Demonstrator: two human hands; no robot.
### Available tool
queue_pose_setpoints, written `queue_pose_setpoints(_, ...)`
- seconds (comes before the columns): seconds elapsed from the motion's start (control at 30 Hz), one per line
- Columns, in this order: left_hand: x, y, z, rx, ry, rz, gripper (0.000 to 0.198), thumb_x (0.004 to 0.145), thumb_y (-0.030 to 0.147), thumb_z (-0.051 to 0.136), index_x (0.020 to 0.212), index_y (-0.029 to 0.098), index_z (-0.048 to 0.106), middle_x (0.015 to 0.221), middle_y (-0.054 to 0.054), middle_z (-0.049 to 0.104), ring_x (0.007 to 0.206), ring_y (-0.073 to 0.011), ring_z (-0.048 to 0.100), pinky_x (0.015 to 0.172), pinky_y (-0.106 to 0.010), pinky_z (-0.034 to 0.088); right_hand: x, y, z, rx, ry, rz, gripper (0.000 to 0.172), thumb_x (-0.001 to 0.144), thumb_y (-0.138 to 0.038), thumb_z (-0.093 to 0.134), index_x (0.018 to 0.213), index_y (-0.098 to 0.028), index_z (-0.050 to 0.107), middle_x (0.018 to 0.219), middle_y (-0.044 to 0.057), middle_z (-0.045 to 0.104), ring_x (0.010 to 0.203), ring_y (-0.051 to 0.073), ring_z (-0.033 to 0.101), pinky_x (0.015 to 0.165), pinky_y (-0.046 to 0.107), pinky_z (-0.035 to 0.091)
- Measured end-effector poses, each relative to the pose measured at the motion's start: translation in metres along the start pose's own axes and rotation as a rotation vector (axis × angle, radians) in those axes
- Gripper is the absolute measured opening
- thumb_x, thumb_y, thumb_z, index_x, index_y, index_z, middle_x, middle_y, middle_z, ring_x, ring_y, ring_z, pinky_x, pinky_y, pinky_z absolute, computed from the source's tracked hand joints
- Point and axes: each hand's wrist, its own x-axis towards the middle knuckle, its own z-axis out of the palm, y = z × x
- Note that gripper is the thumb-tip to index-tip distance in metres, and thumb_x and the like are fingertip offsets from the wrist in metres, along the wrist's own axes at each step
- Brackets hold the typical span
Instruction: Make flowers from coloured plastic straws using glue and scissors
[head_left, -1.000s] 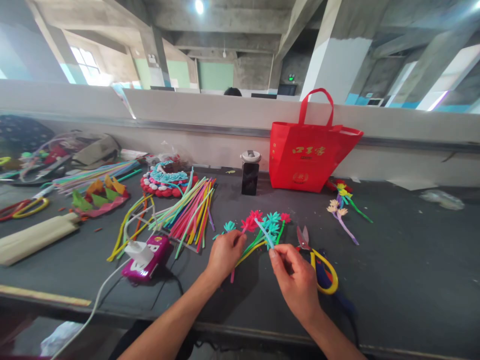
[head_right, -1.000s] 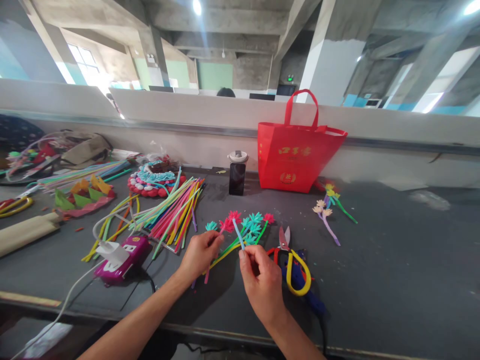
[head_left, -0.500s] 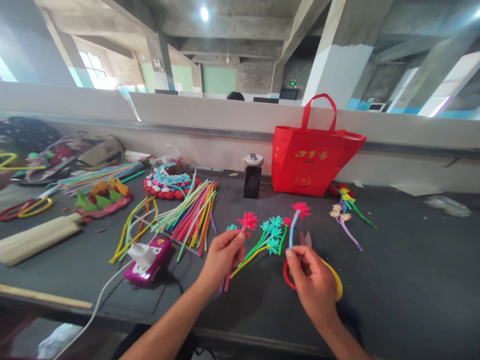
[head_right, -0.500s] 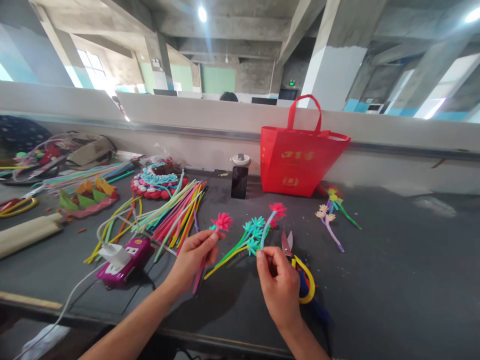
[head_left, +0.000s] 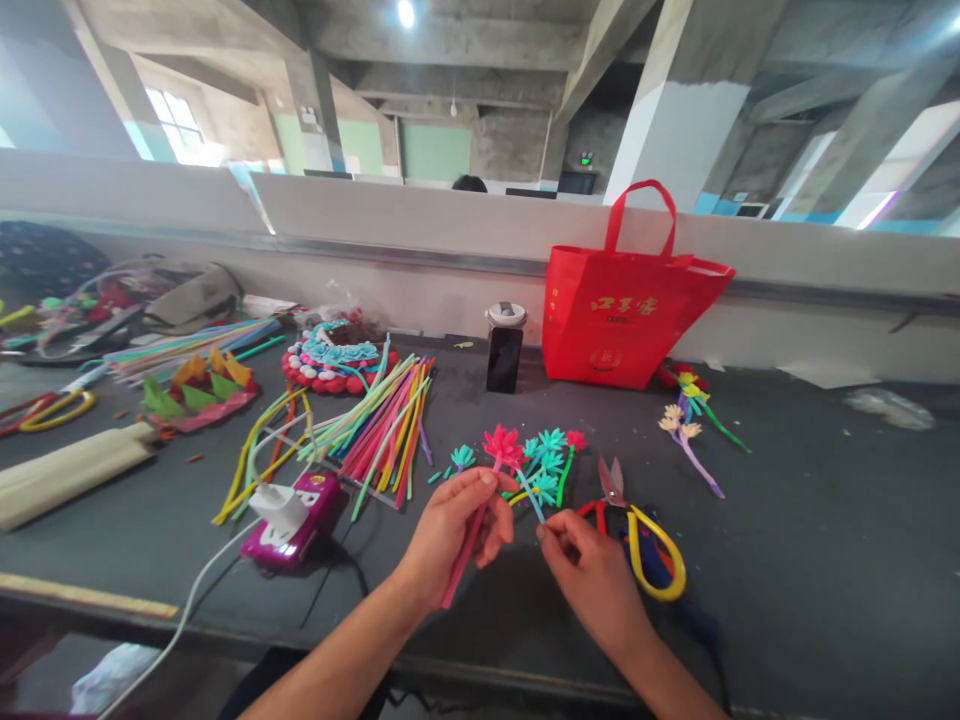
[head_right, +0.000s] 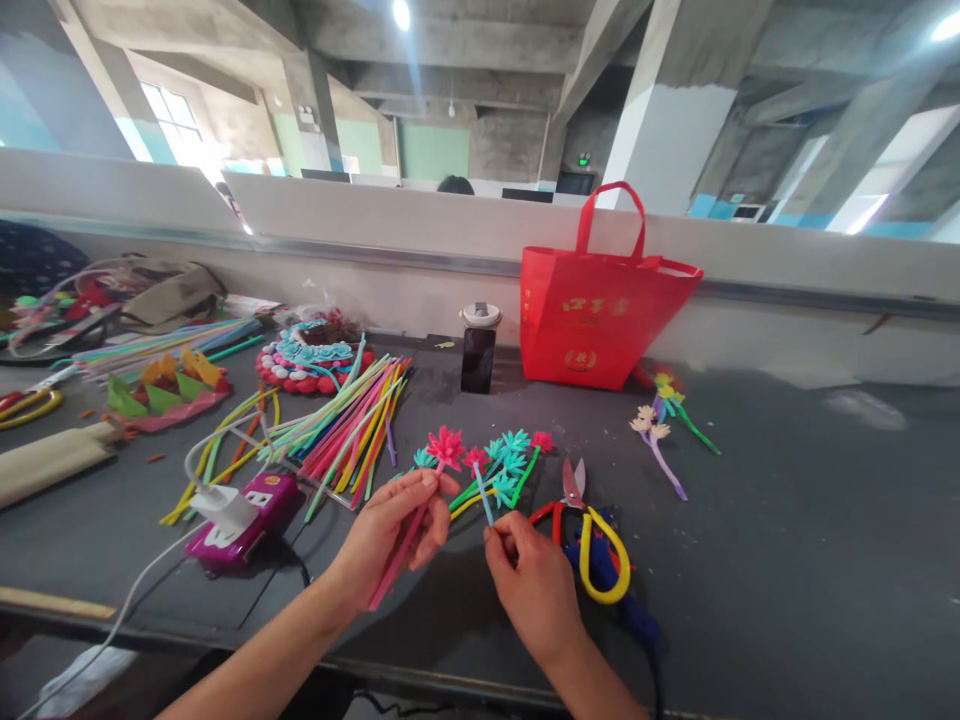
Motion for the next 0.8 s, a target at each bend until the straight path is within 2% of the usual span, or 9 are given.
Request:
queue_pose_setpoints(0.17,0.015,-0.017,-0.01,0.353,0.165,0.078,0.031,0.087,0.047,0.054,0.092,0.016,0.06,0.058,0.001,0.063,0.039,-0.0089,0.047,0.036,-0.018,0.028,-0.001,-0.012,0.003,0.032,0.042,-0.014,0.025,0.095,-0.035,0.049,0.076,-0.022,0.058,0.061,-0.003,0.061,0.055,0.013,0.06,0.057,0.022,0.041)
queue_pose_setpoints(0.27,0.022,-0.024,-0.014,0.424,0.222,0.124,0.03,0.085,0.046,0.057,0.092,0.017,0.061,0.057,0.002,0.062,0.04,-0.0084,0.045,0.036,-0.018,0.027,-0.001,-0.02,0.001,0.102,0.123,-0.03,0.025,0.096,-0.036,0.049,0.078,-0.021,0.059,0.062,-0.003,0.061,0.056,0.012,0.06,0.058,0.021,0.042)
queue_pose_setpoints(0.33,0.024,-0.025,-0.014,0.37,0.239,0.141,0.03,0.084,0.046,0.059,0.091,0.017,0.061,0.058,0.002,0.063,0.042,-0.0088,0.047,0.038,-0.018,0.031,-0.001,-0.024,0.001,0.135,0.16,-0.039,0.024,0.096,-0.037,0.05,0.08,-0.021,0.06,0.062,-0.003,0.061,0.056,0.012,0.059,0.057,0.021,0.043)
queue_pose_setpoints(0.4,0.023,-0.024,-0.011,0.236,0.231,0.142,0.028,0.083,0.043,0.063,0.089,0.016,0.063,0.064,0.0,0.066,0.05,-0.0099,0.054,0.046,-0.019,0.04,-0.001,-0.027,0.002,0.169,0.148,-0.04,0.024,0.096,-0.037,0.05,0.081,-0.021,0.06,0.063,-0.002,0.062,0.055,0.012,0.059,0.057,0.021,0.043)
queue_pose_setpoints(0.47,0.021,-0.024,-0.006,0.049,0.198,0.103,0.026,0.081,0.038,0.069,0.089,0.014,0.065,0.074,-0.003,0.07,0.064,-0.0122,0.063,0.06,-0.021,0.049,-0.002,-0.029,0.006,0.195,0.082,-0.037,0.023,0.096,-0.037,0.051,0.081,-0.021,0.06,0.063,-0.003,0.062,0.055,0.012,0.059,0.056,0.021,0.042)
queue_pose_setpoints(0.57,0.015,-0.027,0.002,-0.178,0.142,0.026,0.023,0.08,0.033,0.072,0.092,0.014,0.066,0.085,-0.007,0.073,0.078,-0.0167,0.069,0.075,-0.026,0.053,-0.005,-0.032,0.014,0.189,-0.021,-0.03,0.021,0.095,-0.034,0.051,0.081,-0.021,0.061,0.063,-0.002,0.063,0.056,0.013,0.06,0.057,0.021,0.042)
queue_pose_setpoints(0.67,0.011,-0.031,0.011,-0.245,0.114,0.026,0.021,0.083,0.033,0.07,0.095,0.016,0.065,0.093,-0.008,0.074,0.083,-0.0189,0.07,0.068,-0.025,0.052,-0.006,-0.034,0.02,0.155,-0.044,-0.036,0.02,0.093,-0.031,0.05,0.079,-0.021,0.059,0.066,-0.001,0.065,0.059,0.014,0.062,0.058,0.022,0.041)
queue_pose_setpoints(0.8,0.01,-0.033,0.021,-0.225,0.058,0.034,0.022,0.086,0.036,0.067,0.099,0.019,0.065,0.099,-0.008,0.074,0.078,-0.0174,0.07,0.061,-0.023,0.05,-0.003,-0.034,0.021,0.071,0.007,-0.029,0.02,0.091,-0.027,0.048,0.074,-0.021,0.056,0.065,0.0,0.064,0.058,0.015,0.06,0.056,0.023,0.037)
